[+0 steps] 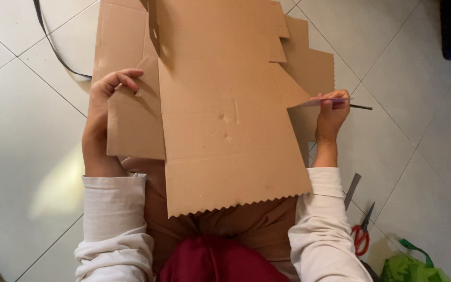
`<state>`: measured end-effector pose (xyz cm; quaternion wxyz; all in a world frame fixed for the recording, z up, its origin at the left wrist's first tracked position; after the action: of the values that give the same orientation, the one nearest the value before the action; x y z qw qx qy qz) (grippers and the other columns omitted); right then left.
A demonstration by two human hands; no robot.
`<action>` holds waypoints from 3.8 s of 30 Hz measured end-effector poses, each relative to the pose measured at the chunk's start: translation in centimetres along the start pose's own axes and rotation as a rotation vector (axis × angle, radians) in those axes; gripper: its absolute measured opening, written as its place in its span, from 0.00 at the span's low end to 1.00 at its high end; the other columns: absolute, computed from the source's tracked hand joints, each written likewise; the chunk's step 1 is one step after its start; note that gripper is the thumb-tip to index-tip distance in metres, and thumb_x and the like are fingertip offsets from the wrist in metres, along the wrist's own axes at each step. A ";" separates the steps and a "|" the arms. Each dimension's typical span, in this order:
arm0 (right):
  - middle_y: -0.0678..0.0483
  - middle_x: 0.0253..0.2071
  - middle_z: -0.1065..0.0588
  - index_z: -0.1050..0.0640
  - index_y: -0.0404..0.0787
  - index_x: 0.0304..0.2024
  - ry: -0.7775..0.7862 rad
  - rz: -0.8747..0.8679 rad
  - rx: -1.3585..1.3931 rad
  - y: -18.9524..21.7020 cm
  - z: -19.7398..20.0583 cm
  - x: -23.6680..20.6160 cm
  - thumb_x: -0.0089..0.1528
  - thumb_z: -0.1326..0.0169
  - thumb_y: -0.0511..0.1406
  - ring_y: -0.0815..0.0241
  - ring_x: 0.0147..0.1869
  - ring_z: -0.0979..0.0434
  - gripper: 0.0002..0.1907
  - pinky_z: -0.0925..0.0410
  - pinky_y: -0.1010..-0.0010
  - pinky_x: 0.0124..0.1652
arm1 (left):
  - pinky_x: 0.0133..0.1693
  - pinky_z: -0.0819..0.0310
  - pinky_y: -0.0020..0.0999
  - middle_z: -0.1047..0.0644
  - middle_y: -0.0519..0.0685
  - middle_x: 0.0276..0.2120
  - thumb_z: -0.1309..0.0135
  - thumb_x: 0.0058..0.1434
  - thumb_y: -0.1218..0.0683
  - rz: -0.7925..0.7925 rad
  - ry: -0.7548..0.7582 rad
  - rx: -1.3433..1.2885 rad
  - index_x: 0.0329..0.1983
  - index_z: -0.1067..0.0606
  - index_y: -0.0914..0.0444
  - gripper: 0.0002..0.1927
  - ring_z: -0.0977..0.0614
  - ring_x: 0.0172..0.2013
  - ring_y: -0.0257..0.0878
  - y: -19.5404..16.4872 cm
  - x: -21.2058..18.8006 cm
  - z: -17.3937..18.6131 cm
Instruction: The person assembles a cardboard box by folding its flaps and inserting a pink paper sleeve into the interior. They then fold the box flaps closed and inspect the finished box.
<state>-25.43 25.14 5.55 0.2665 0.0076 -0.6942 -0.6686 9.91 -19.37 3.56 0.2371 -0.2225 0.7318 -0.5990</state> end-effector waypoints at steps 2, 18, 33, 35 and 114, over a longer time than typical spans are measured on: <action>0.57 0.38 0.28 0.32 0.43 0.43 0.006 -0.068 -0.024 -1.5 0.7 0.1 0.60 0.31 0.53 0.62 0.48 0.26 0.29 0.28 0.61 0.62 | 0.48 0.24 0.30 0.23 0.49 0.60 0.48 0.64 0.68 -0.062 0.040 0.186 0.39 0.23 0.64 0.07 0.21 0.49 0.35 -1.6 -0.6 -1.5; 0.55 0.52 0.20 0.29 0.41 0.57 0.328 -0.365 -0.213 -5.5 -1.0 -1.3 0.61 0.34 0.46 0.67 0.55 0.26 0.29 0.33 0.74 0.57 | 0.72 0.56 0.59 0.34 0.51 0.70 0.53 0.46 0.73 -0.372 0.256 1.182 0.64 0.26 0.54 0.40 0.42 0.74 0.54 -6.9 -9.9 -9.9; 0.44 0.52 0.26 0.28 0.38 0.53 0.035 -0.131 -1.047 -6.5 -5.9 0.2 0.55 0.32 0.58 0.41 0.58 0.28 0.39 0.35 0.49 0.56 | 0.68 0.60 0.59 0.42 0.51 0.73 0.48 0.45 0.64 -0.178 0.736 1.476 0.74 0.37 0.45 0.48 0.47 0.72 0.51 1.2 -10.5 -12.7; 0.44 0.54 0.28 0.28 0.39 0.52 0.042 -0.215 -1.141 -7.2 -6.0 -0.6 0.54 0.31 0.56 0.40 0.60 0.32 0.37 0.39 0.47 0.57 | 0.69 0.59 0.57 0.42 0.51 0.74 0.47 0.45 0.63 -0.163 0.785 1.481 0.73 0.38 0.46 0.47 0.47 0.72 0.51 1.3 -10.7 -12.8; 0.54 0.52 0.25 0.28 0.47 0.49 0.350 -0.351 -1.063 -7.4 -11.8 -4.3 0.57 0.35 0.54 0.49 0.58 0.28 0.29 0.41 0.41 0.55 | 0.46 0.27 0.59 0.31 0.63 0.54 0.33 0.57 0.48 0.099 -0.212 1.207 0.62 0.40 0.66 0.38 0.25 0.52 0.63 7.2 3.8 -4.8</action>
<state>-19.79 15.01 -3.30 0.2298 0.0982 -0.1976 -0.9479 3.73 -16.66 -3.04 0.4201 -0.0731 0.2455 -0.8706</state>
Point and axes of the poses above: each hand's wrist, its own x-axis towards the middle knuckle, its own z-axis out of the back of the hand, y = z × x, the point moved 10 cm from there along x, towards the middle knuckle
